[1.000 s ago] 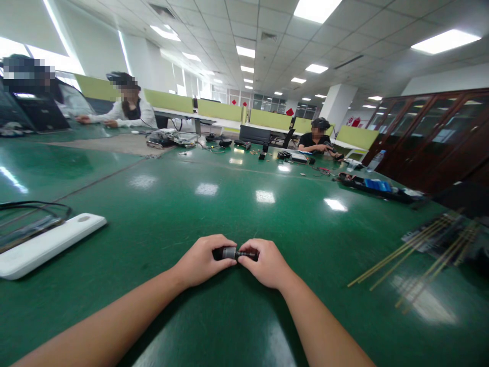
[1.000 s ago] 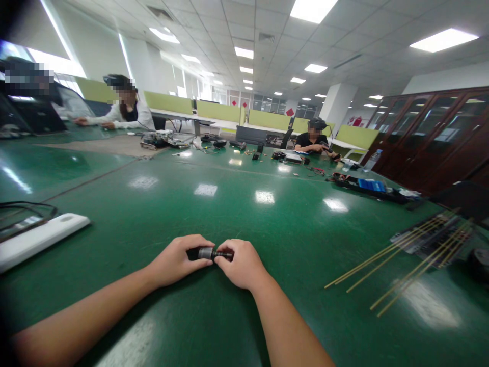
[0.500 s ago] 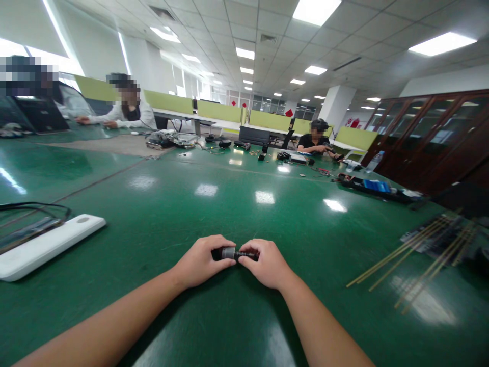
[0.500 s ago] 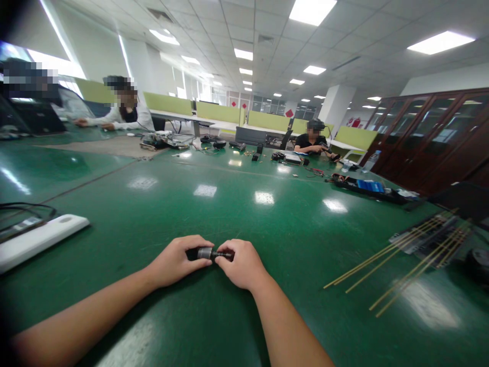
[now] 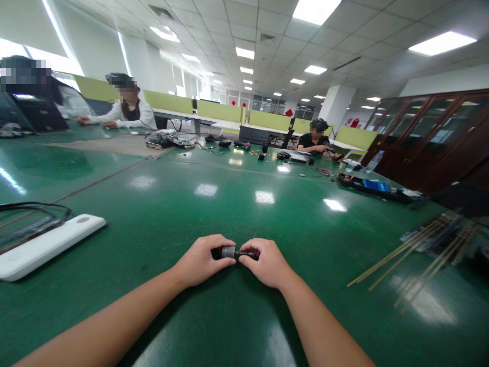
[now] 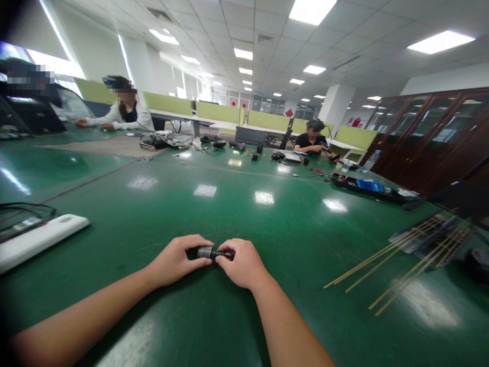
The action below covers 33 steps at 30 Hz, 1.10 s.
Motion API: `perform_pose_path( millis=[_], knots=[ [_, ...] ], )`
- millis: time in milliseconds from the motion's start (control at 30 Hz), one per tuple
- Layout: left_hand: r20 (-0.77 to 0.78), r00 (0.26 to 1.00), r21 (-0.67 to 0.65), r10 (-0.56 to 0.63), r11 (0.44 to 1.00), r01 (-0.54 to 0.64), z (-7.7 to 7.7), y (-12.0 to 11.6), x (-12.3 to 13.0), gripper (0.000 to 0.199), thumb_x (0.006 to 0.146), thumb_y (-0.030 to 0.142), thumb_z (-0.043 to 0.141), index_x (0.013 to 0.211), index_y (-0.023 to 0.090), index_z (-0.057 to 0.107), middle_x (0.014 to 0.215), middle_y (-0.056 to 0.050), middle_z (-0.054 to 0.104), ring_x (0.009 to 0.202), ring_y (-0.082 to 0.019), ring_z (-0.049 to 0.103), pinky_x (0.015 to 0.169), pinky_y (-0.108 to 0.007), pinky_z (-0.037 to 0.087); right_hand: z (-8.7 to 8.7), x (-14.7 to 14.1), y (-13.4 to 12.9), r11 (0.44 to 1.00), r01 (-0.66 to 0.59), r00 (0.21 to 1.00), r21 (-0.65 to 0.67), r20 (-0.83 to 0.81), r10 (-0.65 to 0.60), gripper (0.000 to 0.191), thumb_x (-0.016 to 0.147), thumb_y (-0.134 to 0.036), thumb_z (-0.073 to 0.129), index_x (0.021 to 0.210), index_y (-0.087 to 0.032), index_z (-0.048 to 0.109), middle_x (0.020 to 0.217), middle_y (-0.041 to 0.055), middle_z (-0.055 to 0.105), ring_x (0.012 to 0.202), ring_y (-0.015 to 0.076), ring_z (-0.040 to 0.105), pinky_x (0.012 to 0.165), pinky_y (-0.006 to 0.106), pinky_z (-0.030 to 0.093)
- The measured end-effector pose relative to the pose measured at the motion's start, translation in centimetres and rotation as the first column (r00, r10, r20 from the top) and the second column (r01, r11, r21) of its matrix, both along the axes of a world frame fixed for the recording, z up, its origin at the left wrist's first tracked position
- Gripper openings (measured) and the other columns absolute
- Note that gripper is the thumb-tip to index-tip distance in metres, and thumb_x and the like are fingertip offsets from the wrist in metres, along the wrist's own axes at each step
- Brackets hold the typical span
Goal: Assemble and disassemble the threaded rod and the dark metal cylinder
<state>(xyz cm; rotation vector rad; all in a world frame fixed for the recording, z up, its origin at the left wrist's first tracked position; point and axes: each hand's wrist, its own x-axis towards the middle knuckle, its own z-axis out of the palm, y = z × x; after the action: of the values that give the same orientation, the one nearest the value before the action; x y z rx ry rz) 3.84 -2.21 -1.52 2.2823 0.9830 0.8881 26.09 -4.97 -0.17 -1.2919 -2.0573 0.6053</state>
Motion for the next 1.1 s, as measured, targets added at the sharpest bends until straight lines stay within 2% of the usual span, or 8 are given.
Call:
perform_pose_path(
  millis=[1100],
  knots=[
    [-0.016, 1.000, -0.020, 0.025, 0.999, -0.025, -0.24, 0.29, -0.16, 0.027, 0.081, 0.035, 0.074, 0.107, 0.027, 0.068, 0.098, 0.001, 0.069, 0.091, -0.018, 0.062, 0.083, -0.029, 0.046, -0.32, 0.61, 0.25, 1.000, -0.003, 1.000, 0.022, -0.004, 0.003, 0.012, 0.081, -0.024, 0.069, 0.092, -0.022, 0.072, 0.083, 0.0012, 0.068, 0.073, 0.0151, 0.059, 0.068, 0.026, 0.044]
  ],
)
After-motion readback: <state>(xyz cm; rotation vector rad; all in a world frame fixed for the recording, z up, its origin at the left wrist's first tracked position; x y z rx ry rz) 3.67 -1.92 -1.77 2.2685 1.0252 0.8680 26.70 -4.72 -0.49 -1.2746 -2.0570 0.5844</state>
